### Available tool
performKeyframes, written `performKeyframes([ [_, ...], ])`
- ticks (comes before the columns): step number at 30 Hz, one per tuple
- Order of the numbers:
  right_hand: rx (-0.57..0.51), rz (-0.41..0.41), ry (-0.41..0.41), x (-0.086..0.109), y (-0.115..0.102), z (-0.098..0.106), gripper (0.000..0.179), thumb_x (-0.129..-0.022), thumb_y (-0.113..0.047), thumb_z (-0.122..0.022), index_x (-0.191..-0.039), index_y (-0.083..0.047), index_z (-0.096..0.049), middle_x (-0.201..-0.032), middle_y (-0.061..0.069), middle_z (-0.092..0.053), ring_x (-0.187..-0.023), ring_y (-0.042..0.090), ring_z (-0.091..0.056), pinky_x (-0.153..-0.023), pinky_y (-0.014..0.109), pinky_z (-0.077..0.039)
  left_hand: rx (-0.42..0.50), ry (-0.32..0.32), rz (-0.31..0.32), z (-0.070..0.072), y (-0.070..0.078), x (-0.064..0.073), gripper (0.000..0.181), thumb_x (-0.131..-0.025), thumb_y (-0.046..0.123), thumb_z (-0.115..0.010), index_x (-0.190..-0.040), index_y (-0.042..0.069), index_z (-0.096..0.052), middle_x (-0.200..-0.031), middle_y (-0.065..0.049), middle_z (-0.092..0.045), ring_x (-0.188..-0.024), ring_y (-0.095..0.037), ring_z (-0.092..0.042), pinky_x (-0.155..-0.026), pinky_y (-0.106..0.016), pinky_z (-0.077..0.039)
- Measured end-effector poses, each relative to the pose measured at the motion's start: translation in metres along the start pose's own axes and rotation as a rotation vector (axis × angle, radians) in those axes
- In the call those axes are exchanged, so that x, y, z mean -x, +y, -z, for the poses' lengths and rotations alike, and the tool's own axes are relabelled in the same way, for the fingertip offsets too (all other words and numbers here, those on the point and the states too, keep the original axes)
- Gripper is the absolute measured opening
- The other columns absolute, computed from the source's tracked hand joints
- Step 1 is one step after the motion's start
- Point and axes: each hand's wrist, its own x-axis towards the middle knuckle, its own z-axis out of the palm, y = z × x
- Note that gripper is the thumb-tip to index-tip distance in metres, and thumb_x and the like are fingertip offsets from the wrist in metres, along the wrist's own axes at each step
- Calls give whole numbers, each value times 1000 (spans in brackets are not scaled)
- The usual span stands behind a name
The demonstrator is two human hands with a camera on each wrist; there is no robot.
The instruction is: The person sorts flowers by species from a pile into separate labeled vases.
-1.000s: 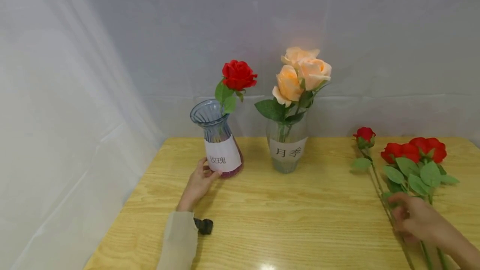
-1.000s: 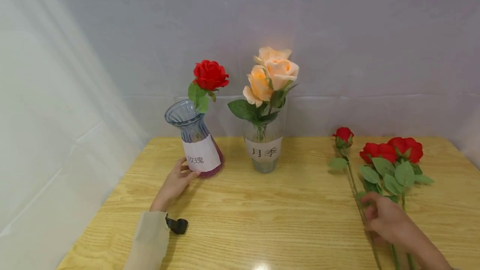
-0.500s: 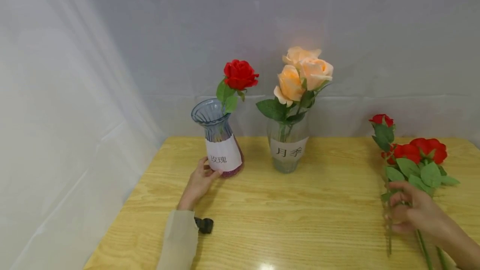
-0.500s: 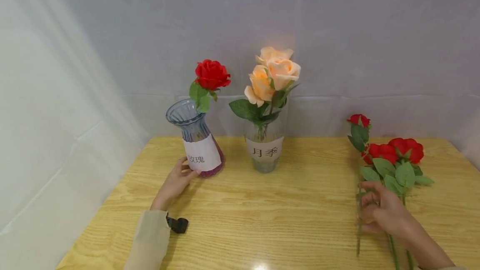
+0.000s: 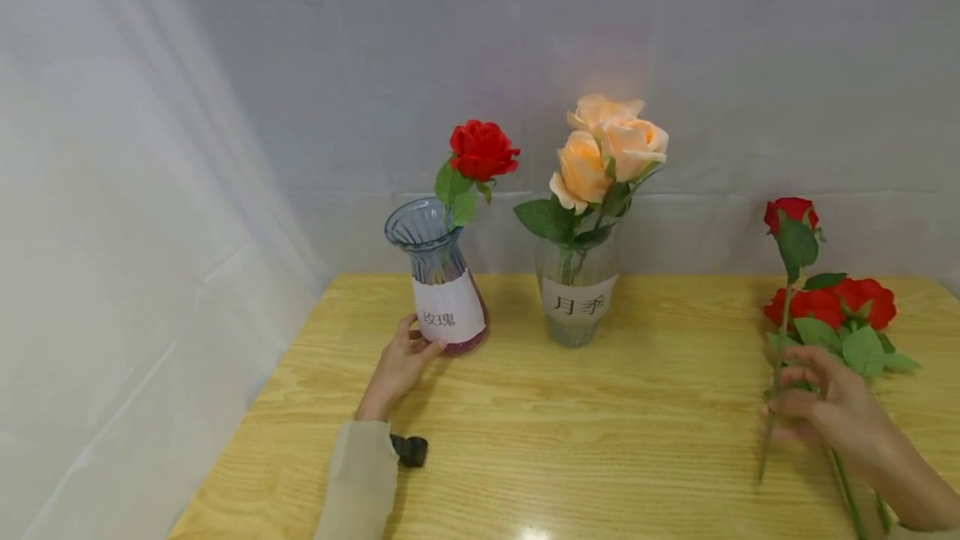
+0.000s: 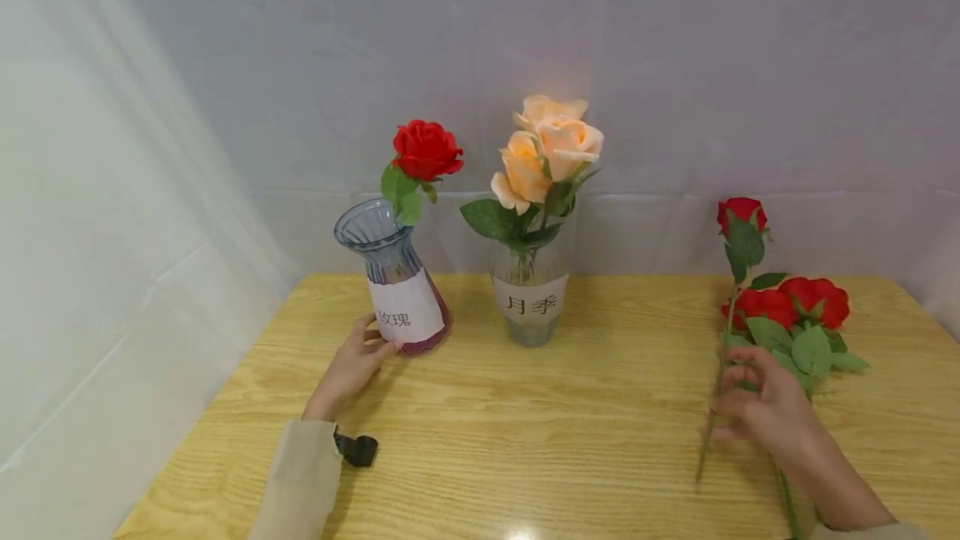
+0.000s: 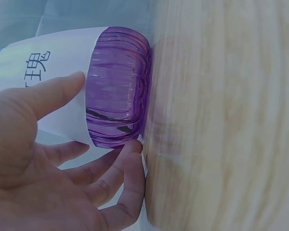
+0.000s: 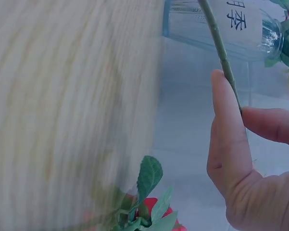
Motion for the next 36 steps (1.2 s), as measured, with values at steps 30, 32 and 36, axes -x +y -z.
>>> performKeyframes([
  [30,-445,236,36,-13,-42,-26,20,-105,1,-50,-117,-8,-36,-87,4,-59,-79,18,-70,-65,38,-62,-9,12,-2,-1,2,2,67,-100,14,-65,-151,-11,-29,-133,-38,-51,-122,-50,-55,-101,-56,-46],
  [32,-479,247,42,-14,-45,-28,22,-104,3,-51,-117,-8,-37,-88,4,-59,-80,18,-70,-66,38,-62,-7,13,-1,-1,2,2,67,-100,14,-65,-151,-10,-29,-134,-38,-51,-123,-50,-55,-101,-56,-46],
  [36,-557,273,51,-16,-51,-33,24,-102,6,-53,-116,-6,-38,-91,2,-60,-82,17,-69,-68,40,-62,-6,15,-7,0,1,1,68,-100,14,-65,-151,-11,-28,-133,-38,-51,-122,-50,-55,-101,-56,-46],
])
